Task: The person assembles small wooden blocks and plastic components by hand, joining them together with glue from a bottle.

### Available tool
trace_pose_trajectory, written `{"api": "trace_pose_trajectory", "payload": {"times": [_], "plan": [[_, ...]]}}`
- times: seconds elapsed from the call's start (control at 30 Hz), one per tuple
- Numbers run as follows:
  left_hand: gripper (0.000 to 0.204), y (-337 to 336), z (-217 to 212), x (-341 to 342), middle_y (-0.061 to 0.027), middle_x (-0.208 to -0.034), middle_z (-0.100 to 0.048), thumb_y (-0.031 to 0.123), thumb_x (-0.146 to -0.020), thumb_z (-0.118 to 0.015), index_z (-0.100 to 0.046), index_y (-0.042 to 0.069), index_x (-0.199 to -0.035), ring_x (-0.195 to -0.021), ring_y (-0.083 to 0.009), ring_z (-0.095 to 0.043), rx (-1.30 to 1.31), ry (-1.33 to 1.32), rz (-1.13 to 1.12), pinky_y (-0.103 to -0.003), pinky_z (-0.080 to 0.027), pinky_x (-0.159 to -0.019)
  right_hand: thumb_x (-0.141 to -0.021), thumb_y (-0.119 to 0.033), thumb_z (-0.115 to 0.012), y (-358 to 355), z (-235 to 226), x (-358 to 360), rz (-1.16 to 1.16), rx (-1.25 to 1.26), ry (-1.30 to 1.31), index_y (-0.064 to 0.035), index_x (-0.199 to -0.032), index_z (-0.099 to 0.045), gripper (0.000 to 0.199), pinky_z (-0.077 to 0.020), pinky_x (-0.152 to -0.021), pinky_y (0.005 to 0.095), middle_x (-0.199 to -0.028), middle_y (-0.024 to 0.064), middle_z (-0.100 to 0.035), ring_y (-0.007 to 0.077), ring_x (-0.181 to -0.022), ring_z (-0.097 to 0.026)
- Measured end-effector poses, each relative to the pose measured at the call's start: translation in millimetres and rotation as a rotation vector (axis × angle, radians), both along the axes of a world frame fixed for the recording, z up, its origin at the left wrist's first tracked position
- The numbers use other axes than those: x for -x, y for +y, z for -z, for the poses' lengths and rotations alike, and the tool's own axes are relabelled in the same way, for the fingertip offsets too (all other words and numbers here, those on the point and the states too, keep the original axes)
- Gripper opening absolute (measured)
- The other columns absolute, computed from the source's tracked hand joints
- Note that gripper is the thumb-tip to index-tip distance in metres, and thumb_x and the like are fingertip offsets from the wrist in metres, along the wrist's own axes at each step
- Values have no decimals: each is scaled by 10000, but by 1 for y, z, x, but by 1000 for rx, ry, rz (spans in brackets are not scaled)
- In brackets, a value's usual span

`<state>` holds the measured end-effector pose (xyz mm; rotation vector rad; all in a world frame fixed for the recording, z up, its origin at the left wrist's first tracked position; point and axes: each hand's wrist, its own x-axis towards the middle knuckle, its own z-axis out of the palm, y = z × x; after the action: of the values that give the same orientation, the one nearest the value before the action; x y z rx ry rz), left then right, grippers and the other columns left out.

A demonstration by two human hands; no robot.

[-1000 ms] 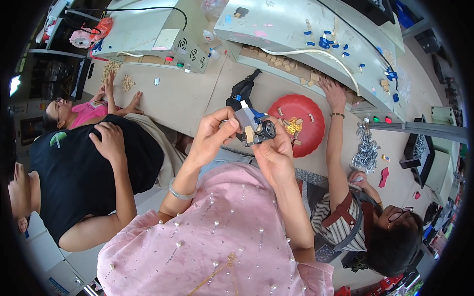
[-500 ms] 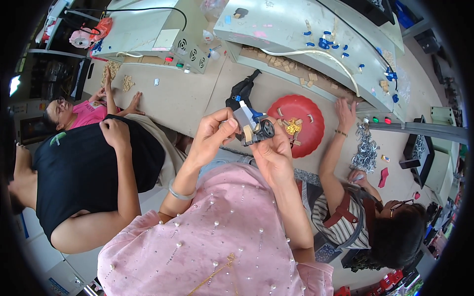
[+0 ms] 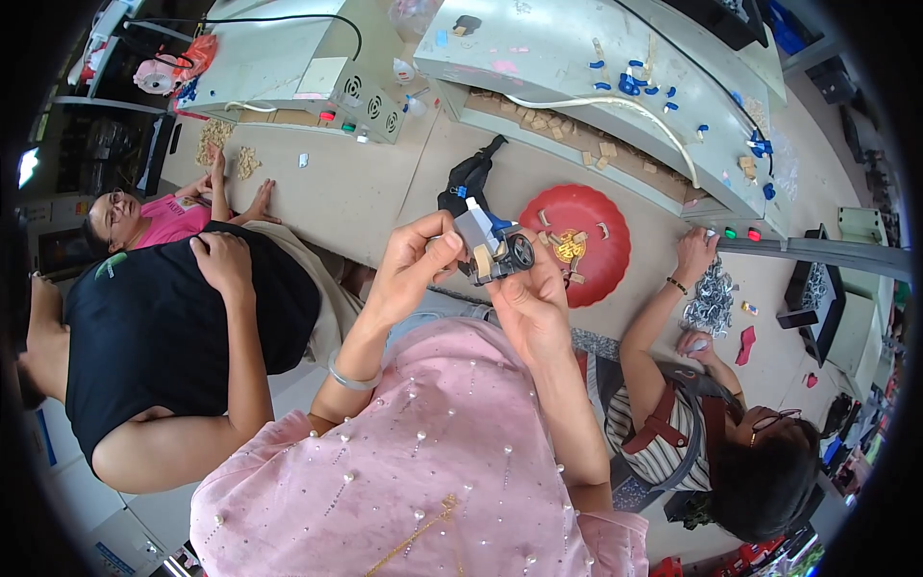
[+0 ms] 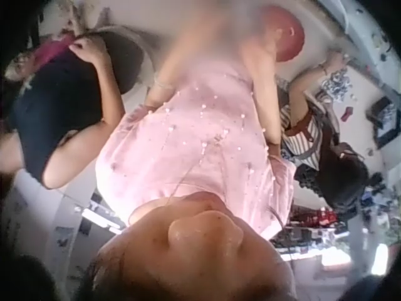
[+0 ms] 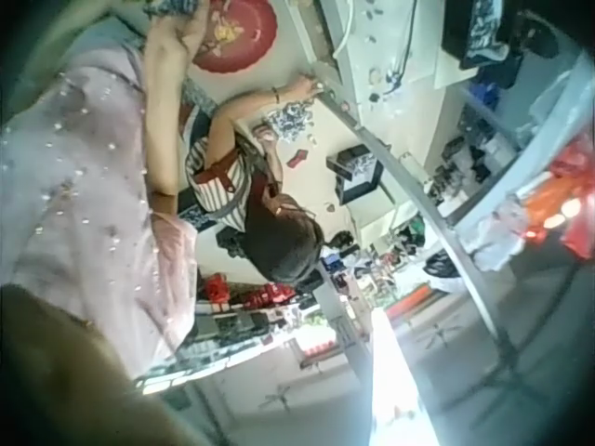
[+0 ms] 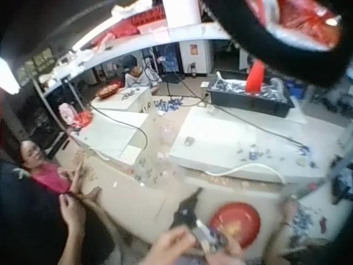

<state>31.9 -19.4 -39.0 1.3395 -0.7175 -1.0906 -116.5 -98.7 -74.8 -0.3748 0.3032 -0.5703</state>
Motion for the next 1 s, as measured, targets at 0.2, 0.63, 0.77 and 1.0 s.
{"api": "trace_pose_trajectory", "payload": {"times": [0.2, 0.63, 0.77, 1.0], "plan": [[297, 1, 0, 0, 1, -724, -519, 292, -931, -532, -471, 54, -765, -587, -44, -363, 6, -5, -5, -196, -270, -500, -794, -62, -681, 1, -3, -1, 0, 19, 2, 6, -1278, -386, 571, -347, -1030, 371, -1201, 95, -522, 208, -1150, -491], [307, 3, 1, -1, 1, -720, -521, 298, -933, -531, -472, 53, -757, -586, -43, -371, -1, -12, 5, -196, -278, -502, -794, -68, -682, 4, -9, -3, 1, 35, 2, 18, -1249, -394, 544, -350, -1026, 374, -1177, 92, -524, 207, -1139, -496], [310, 4, 2, 0, 0, -722, -525, 301, -933, -531, -476, 51, -759, -585, -43, -372, -13, -25, 3, -196, -281, -503, -790, -59, -681, 5, -5, -2, 4, 12, 0, 12, -1256, -394, 551, -353, -1020, 371, -1179, 93, -525, 207, -1138, -497], [313, 5, 2, 0, -2, -726, -534, 310, -931, -532, -488, 50, -763, -589, -42, -377, -16, -14, 2, -194, -283, -505, -783, -60, -687, 7, -6, -2, 20, 17, 6, -2, -1262, -399, 562, -358, -1008, 362, -1180, 92, -528, 205, -1137, -497]]}}
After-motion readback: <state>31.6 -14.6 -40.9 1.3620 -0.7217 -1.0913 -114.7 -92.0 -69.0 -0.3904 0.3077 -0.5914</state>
